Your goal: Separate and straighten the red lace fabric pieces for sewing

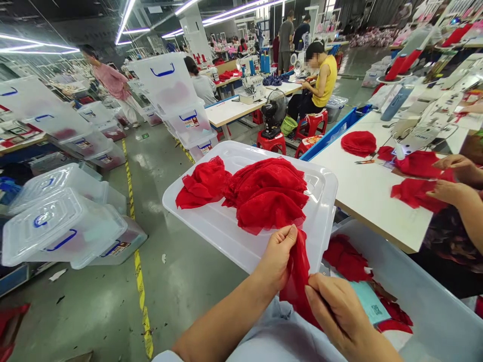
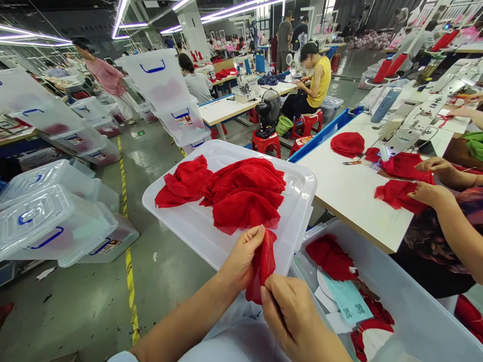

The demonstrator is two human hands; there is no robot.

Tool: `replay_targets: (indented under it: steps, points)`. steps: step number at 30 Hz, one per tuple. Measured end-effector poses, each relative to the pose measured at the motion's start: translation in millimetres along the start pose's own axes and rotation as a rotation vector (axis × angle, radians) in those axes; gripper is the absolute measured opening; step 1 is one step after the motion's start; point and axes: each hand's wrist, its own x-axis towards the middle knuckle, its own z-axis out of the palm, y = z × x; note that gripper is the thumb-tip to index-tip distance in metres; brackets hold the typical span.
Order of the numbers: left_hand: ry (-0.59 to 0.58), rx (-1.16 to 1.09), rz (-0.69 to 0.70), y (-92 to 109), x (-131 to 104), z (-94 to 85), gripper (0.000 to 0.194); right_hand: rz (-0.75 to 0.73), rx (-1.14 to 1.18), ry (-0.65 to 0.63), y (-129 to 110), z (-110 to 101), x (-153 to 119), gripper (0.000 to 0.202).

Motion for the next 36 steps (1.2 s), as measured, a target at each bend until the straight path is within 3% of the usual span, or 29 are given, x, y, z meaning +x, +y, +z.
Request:
replay_targets:
  steps: [7, 11, 14, 18, 24, 31, 36]
  points:
    - [0.038, -0.061, -0.067, 2, 8, -0.4, 0.048, 0.028, 0.071, 0.018, 3, 6, -5, 0.026]
    - [0.041, -0.095, -0.147, 12, 9, -8.6, 0.042, 0.241, 0.299, 0.115, 20, 3, -1, 0.033]
    - [-0.06, -0.04, -0.237, 19, 5, -15.5, 0.046, 0.395, 0.404, 0.182, 34, 1, -3, 0.036]
    - [-0.223, 0.078, -0.249, 20, 0, -19.6, 0.04, 0.441, 0.49, 0.177, 42, 0, -8, 0.036]
    - [-0.093, 0.075, -0.14, 18, 4, -16.4, 0.039, 0.542, 0.562, 0.106, 42, 1, -5, 0.037]
    - [-0.126, 0.087, -0.15, 22, 2, -19.7, 0.041, 0.507, 0.485, 0.15, 43, 1, -2, 0.04]
    - [0.041, -0.049, -0.074, 13, 7, -14.1, 0.036, 0.271, 0.355, 0.039, 26, 5, -2, 0.037]
